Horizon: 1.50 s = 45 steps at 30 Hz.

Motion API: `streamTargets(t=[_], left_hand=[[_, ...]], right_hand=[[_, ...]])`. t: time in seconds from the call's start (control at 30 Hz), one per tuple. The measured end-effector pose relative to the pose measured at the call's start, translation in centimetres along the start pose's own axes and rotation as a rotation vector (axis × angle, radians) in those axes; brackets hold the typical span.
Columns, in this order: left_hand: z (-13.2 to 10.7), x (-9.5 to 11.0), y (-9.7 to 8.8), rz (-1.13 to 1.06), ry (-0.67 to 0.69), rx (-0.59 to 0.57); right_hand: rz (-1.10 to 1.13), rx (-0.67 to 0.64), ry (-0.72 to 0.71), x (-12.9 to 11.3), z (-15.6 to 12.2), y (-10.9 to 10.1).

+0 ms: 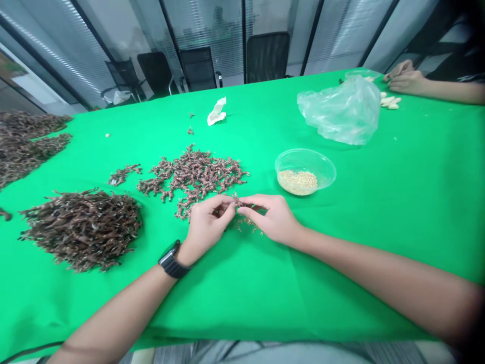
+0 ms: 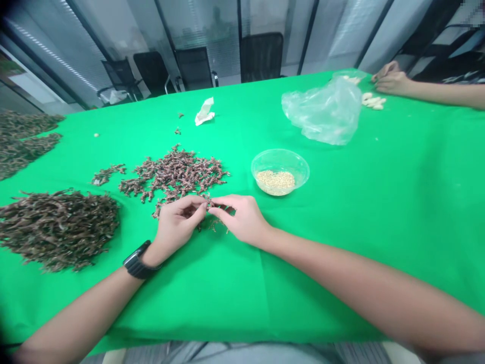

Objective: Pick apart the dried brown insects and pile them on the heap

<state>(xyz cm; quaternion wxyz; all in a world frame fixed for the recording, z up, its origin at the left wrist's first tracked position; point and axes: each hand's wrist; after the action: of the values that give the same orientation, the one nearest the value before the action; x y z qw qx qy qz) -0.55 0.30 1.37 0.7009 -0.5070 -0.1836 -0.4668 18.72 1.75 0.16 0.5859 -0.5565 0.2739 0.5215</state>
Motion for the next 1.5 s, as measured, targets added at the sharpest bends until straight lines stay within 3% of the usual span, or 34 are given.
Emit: streamTargets(t=[0.1,0.2,0.27,0.33,0.4,0.5,0.57,0.7,0.87,0.97,1.03,1.23,1.3,1.37,1.5], left_hand=[[0.0,-0.3,-0.2,0.216,0.203,0.007],[-0.1,-0.7,-0.5,0.401,0.427,-0.057],[0.0,-0.9,-0.6,0.417,0.436,-0.100],[0.1,-0.7,-0.6,0.306,0.287,-0.103],[0.3,-0.4,-0.5,0.080,0.055,-0.091],[0.7,0.2,-0.3,-0.331,-0.275,-0.112],[0.9,0.5,-0.2,-0.543,-0.425,-0.136],[1.0,0.7,-0.3,-0.775,-0.567,-0.140],[1.1,0.7,-0.4,-0.834,-0.619,-0.145],[1.0,0.6,-0.2,-0.755,-0.557,-0.135],[0.7,0.5,-0.2,-0.619,-0.441,-0.123],[0.1,-0.3,-0.8,0.156,0.238,-0.110],[0.1,-0.3,-0.9,0.251,0.351,-0.112],[0.3,-0.1,-0.9,0.175,0.259,-0.087],[0.8,0.6,-0.6,-0.314,-0.243,-0.120]], right_hand=[[0.074,-0.019,0.046,-0.1,-0.2,0.2],[0.152,-0.064,0.133,-0.1,-0.3,0.3],[0.179,-0.088,0.170,-0.1,-0.2,0.4],[0.173,-0.079,0.163,-0.1,-0.2,0.3],[0.115,-0.034,0.102,0.0,0.0,0.2],[-0.045,0.041,-0.071,0.4,0.2,0.1],[-0.138,0.067,-0.196,0.8,0.2,-0.1],[-0.239,0.066,-0.374,1.3,0.3,-0.4],[-0.267,0.063,-0.465,1.4,0.3,-0.4],[-0.242,0.064,-0.403,1.0,0.0,-0.3],[-0.211,0.064,-0.323,0.5,-0.2,-0.1],[0.099,-0.057,0.080,-0.6,-0.4,0.2],[0.187,-0.100,0.173,-0.6,-0.2,0.2],[0.190,-0.085,0.169,-0.4,-0.1,0.1],[-0.016,0.043,-0.082,0.4,0.2,-0.1]])
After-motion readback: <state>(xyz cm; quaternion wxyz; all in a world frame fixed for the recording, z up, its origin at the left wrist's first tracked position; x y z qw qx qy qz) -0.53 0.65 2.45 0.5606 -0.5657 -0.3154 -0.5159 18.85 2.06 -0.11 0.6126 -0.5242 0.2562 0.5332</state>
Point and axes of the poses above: each hand's wrist, its own z-axis towards the middle knuckle, its own y-axis out of the palm, x = y × z, and after that the axes turned 6 degrees about y, right-handed
